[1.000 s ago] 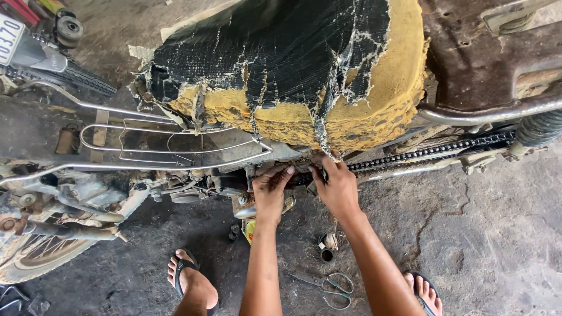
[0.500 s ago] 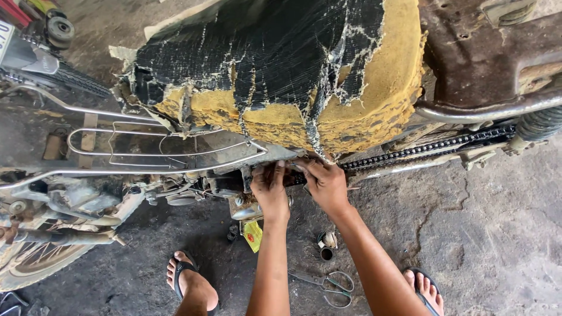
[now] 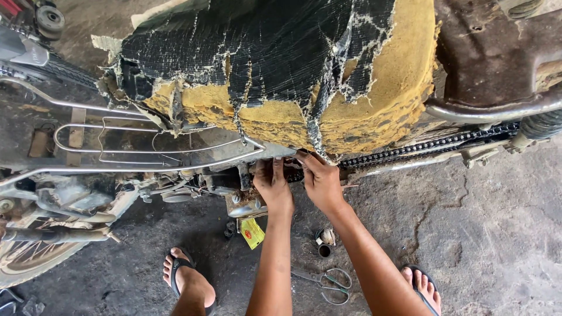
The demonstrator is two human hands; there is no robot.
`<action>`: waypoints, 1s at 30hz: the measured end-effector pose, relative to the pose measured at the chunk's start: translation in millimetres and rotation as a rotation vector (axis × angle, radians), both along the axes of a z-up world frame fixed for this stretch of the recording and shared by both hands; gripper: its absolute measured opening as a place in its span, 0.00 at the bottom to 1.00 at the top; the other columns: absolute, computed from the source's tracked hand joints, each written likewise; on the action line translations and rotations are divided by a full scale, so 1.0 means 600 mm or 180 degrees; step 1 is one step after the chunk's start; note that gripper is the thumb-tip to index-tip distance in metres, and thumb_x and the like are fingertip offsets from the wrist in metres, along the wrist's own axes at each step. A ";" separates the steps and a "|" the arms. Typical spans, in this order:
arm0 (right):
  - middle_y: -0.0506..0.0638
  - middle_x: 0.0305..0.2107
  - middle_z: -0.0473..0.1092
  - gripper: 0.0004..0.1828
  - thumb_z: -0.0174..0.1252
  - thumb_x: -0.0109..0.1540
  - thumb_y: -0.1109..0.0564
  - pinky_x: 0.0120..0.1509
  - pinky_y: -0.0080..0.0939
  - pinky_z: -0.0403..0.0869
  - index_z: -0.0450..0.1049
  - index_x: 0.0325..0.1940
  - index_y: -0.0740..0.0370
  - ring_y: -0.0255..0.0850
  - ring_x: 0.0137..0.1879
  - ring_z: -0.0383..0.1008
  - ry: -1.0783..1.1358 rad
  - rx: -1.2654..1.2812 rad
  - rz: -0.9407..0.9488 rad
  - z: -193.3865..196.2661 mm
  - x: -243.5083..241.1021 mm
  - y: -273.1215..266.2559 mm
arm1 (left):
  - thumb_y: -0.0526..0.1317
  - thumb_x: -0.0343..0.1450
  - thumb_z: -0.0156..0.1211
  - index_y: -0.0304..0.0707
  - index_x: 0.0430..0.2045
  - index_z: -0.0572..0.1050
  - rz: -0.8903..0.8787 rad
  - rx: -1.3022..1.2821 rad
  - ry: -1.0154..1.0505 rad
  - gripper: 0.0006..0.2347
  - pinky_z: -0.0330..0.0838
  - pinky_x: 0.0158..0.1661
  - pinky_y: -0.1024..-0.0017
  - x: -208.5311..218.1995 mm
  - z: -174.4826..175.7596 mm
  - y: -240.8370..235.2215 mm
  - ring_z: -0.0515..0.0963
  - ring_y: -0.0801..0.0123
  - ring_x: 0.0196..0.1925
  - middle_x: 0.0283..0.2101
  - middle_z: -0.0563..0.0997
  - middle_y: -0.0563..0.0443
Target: The person is sitting on the floor next to a motorcycle, working on the wiring near the engine. They use their hands to strip and twist wires, then use a pair of scissors to cut the wires and a small green connector to join them together.
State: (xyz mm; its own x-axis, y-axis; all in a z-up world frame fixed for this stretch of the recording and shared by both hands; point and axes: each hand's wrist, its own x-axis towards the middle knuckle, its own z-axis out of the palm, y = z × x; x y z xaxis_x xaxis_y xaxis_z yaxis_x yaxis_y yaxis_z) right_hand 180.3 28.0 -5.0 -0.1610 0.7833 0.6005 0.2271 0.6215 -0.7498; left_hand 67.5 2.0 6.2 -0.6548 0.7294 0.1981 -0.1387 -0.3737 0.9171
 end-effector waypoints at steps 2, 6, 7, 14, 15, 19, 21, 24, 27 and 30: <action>0.57 0.48 0.77 0.20 0.55 0.62 0.70 0.40 0.40 0.79 0.77 0.57 0.60 0.45 0.40 0.83 0.0068 0.0058 -0.0007 0.013 -0.008 -0.002 | 0.32 0.76 0.57 0.30 0.43 0.76 0.0008 0.0147 -0.0091 0.05 0.73 0.41 0.77 0.005 -0.004 -0.003 0.76 0.78 0.40 0.41 0.81 0.53; 0.55 0.36 0.77 0.07 0.63 0.65 0.63 0.40 0.43 0.76 0.78 0.47 0.62 0.47 0.38 0.79 -0.0018 -0.0226 -0.0107 0.026 -0.022 0.003 | 0.31 0.79 0.56 0.29 0.40 0.75 0.0157 0.0253 0.0061 0.03 0.70 0.38 0.78 0.007 -0.016 -0.005 0.73 0.79 0.37 0.38 0.79 0.54; 0.55 0.36 0.77 0.07 0.63 0.65 0.63 0.40 0.43 0.76 0.78 0.47 0.62 0.47 0.38 0.79 -0.0016 -0.0227 -0.0099 0.026 -0.024 0.005 | 0.31 0.79 0.56 0.29 0.40 0.75 0.0165 0.0252 0.0063 0.03 0.70 0.38 0.78 0.008 -0.015 -0.005 0.73 0.79 0.37 0.38 0.79 0.54; 0.56 0.33 0.75 0.09 0.61 0.63 0.63 0.41 0.48 0.75 0.79 0.47 0.63 0.53 0.39 0.76 -0.0178 0.0039 0.0077 0.026 -0.039 0.011 | 0.31 0.77 0.55 0.29 0.40 0.76 0.0240 0.0212 0.0111 0.04 0.72 0.43 0.78 0.013 0.002 -0.011 0.74 0.77 0.41 0.40 0.80 0.53; 0.55 0.32 0.75 0.08 0.61 0.63 0.62 0.42 0.50 0.74 0.79 0.46 0.63 0.54 0.39 0.75 -0.0305 0.0025 0.0017 0.025 -0.041 0.012 | 0.31 0.78 0.56 0.28 0.40 0.76 0.0224 0.0242 0.0158 0.04 0.72 0.44 0.77 0.013 0.006 -0.011 0.75 0.76 0.42 0.40 0.81 0.52; 0.55 0.31 0.75 0.05 0.61 0.64 0.60 0.43 0.53 0.73 0.78 0.40 0.65 0.56 0.40 0.74 -0.0504 0.0023 -0.0079 0.011 -0.046 0.018 | 0.32 0.78 0.56 0.28 0.40 0.76 0.0161 0.0249 0.0076 0.04 0.73 0.44 0.76 0.007 -0.005 -0.011 0.75 0.76 0.42 0.40 0.81 0.52; 0.56 0.30 0.75 0.06 0.62 0.63 0.59 0.45 0.53 0.73 0.78 0.38 0.66 0.56 0.40 0.73 -0.0552 0.0011 -0.0096 0.013 -0.047 0.019 | 0.32 0.77 0.57 0.28 0.40 0.76 0.0069 0.0214 -0.0104 0.04 0.73 0.44 0.75 0.006 -0.003 -0.014 0.76 0.76 0.41 0.40 0.81 0.52; 0.54 0.31 0.78 0.06 0.61 0.63 0.59 0.43 0.52 0.74 0.80 0.40 0.65 0.53 0.38 0.74 -0.0566 0.0034 -0.0058 0.007 -0.049 0.024 | 0.34 0.77 0.58 0.27 0.41 0.77 0.0040 0.0189 -0.0052 0.06 0.72 0.44 0.74 0.001 -0.009 -0.017 0.75 0.75 0.42 0.41 0.81 0.50; 0.55 0.32 0.79 0.07 0.61 0.62 0.60 0.42 0.51 0.74 0.81 0.40 0.65 0.51 0.36 0.75 -0.0577 -0.0063 -0.0019 0.004 -0.049 0.028 | 0.37 0.76 0.58 0.29 0.42 0.76 -0.0115 0.0134 -0.0529 0.08 0.74 0.47 0.74 0.001 0.009 -0.022 0.79 0.75 0.47 0.44 0.81 0.51; 0.55 0.32 0.79 0.06 0.62 0.61 0.61 0.43 0.51 0.74 0.81 0.40 0.66 0.52 0.36 0.76 -0.0484 -0.0041 0.0005 0.011 -0.049 0.026 | 0.38 0.78 0.58 0.27 0.44 0.76 -0.0118 0.0080 -0.0440 0.09 0.73 0.45 0.72 -0.006 -0.007 -0.021 0.76 0.73 0.45 0.44 0.80 0.49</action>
